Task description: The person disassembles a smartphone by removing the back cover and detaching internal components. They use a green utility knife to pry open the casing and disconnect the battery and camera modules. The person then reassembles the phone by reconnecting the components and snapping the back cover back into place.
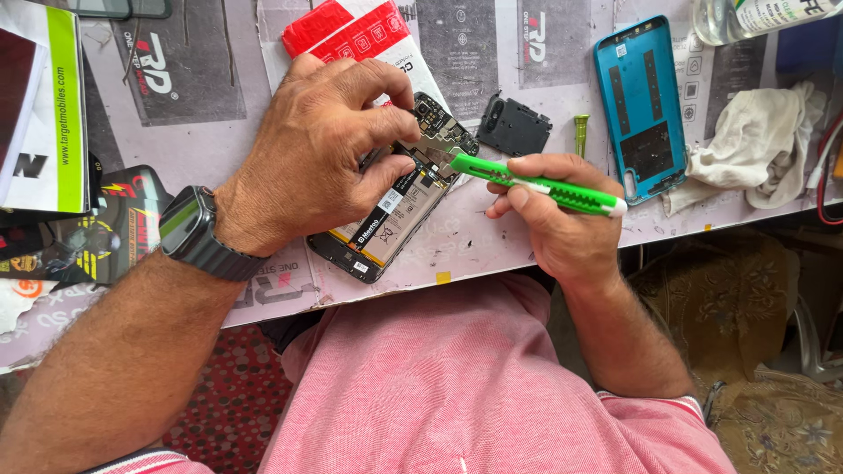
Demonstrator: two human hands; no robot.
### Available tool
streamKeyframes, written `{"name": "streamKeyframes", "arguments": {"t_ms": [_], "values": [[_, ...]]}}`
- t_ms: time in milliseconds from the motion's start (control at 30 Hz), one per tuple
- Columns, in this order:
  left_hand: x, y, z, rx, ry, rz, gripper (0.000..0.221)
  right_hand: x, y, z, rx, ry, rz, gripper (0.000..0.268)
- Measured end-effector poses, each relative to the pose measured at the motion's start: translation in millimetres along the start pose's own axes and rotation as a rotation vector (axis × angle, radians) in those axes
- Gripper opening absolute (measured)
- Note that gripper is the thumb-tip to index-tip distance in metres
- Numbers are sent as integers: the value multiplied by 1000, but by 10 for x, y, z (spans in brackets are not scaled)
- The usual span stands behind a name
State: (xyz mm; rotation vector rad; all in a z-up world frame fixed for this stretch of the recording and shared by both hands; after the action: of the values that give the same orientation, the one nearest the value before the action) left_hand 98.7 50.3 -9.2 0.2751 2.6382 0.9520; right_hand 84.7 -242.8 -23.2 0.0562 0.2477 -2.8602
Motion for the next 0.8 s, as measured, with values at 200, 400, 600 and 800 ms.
{"name": "streamKeyframes", "arguments": {"t_ms": [200, 400, 600, 800], "values": [[-15, 12, 2, 37, 25, 19, 27, 14, -48, 105, 343, 250, 186, 23], [-24, 47, -11, 66, 46, 22, 28, 21, -98, 154, 450, 324, 240, 25], [-17, 26, -16, 34, 10, 21, 23, 47, -20, 26, 127, 26, 55, 22], [-12, 21, -5, 21, 20, 39, 20, 5, 14, 0, -93, -92, -17, 22]]}}
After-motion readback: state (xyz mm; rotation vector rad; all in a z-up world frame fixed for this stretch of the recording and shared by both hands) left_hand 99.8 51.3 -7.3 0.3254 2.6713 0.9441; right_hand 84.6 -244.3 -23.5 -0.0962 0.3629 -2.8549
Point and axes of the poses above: each hand's wrist, its own x-axis away from the middle knuckle, its own y-axis out of the back of the hand, z = x × y, the point moved 1 cm from there along -x, towards the middle knuckle, and after that the axes turned 12 degrees about y, right-handed, at the moved point
